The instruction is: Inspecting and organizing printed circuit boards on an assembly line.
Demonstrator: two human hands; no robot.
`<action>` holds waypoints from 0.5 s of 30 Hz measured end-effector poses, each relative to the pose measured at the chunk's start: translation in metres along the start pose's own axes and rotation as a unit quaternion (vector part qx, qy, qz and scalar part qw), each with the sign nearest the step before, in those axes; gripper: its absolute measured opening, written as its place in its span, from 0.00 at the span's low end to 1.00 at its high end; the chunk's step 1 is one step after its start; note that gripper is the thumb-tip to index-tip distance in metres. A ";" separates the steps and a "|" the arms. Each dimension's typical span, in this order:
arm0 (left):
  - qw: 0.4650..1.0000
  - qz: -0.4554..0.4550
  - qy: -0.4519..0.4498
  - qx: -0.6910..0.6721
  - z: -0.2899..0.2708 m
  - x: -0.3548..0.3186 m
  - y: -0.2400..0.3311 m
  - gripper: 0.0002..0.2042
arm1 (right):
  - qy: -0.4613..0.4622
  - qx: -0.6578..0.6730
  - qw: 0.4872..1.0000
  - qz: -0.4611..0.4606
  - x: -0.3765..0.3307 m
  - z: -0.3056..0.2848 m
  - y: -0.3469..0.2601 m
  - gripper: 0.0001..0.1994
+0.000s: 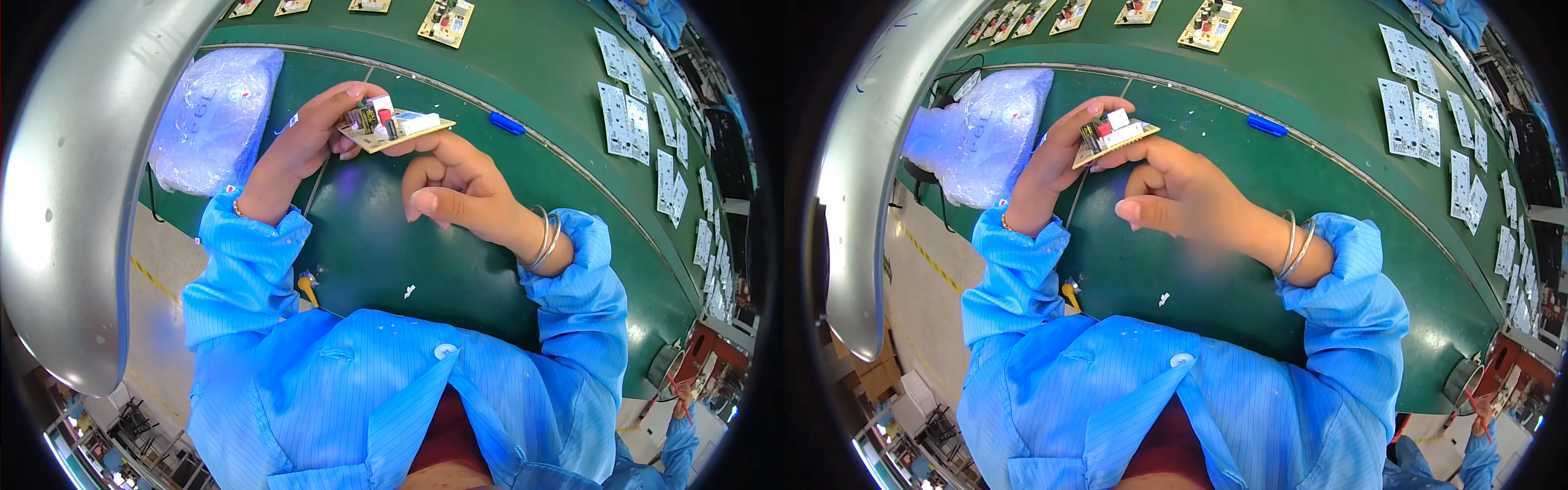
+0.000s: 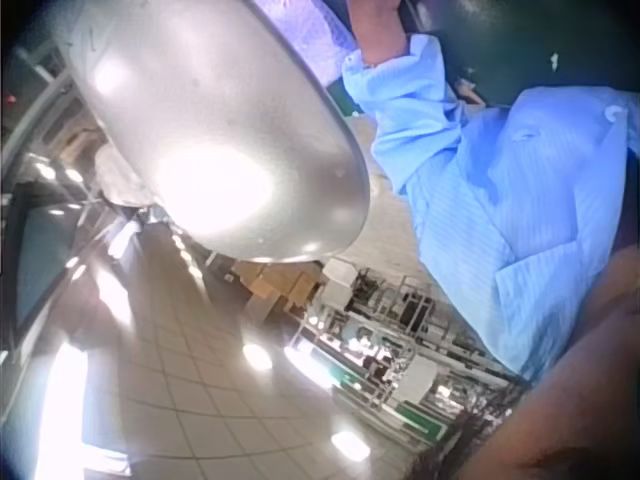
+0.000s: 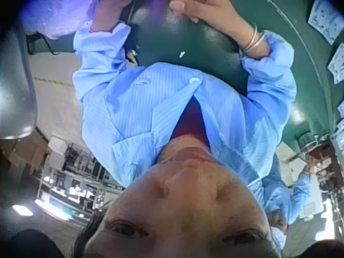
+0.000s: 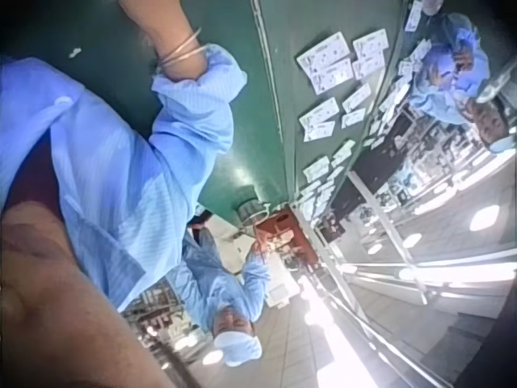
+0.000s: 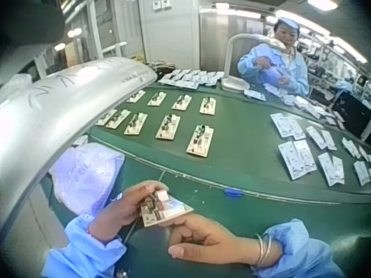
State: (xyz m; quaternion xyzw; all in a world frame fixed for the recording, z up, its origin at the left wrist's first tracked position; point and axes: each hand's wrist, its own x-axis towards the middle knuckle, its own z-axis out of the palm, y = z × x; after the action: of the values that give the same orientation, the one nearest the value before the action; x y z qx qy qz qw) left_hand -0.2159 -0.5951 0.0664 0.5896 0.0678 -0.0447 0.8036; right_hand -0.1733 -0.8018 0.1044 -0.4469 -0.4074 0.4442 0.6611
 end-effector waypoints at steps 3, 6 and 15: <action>1.000 0.001 -0.006 -0.002 0.000 0.000 0.001 0.15 | 0.008 -0.014 1.000 0.020 -0.002 0.001 -0.002 0.20; 1.000 0.003 0.007 -0.014 0.001 0.000 0.001 0.15 | 0.006 -0.006 1.000 -0.003 -0.002 -0.001 0.004 0.18; 0.998 -0.002 0.019 -0.052 0.002 -0.003 0.005 0.19 | 0.230 0.018 0.972 -0.036 0.003 -0.016 0.016 0.15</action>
State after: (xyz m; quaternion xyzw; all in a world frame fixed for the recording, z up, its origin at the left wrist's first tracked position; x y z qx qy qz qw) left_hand -0.2175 -0.5950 0.0723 0.5474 0.0866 -0.0317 0.8318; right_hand -0.1608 -0.7994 0.0856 -0.5102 -0.2524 0.3127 0.7604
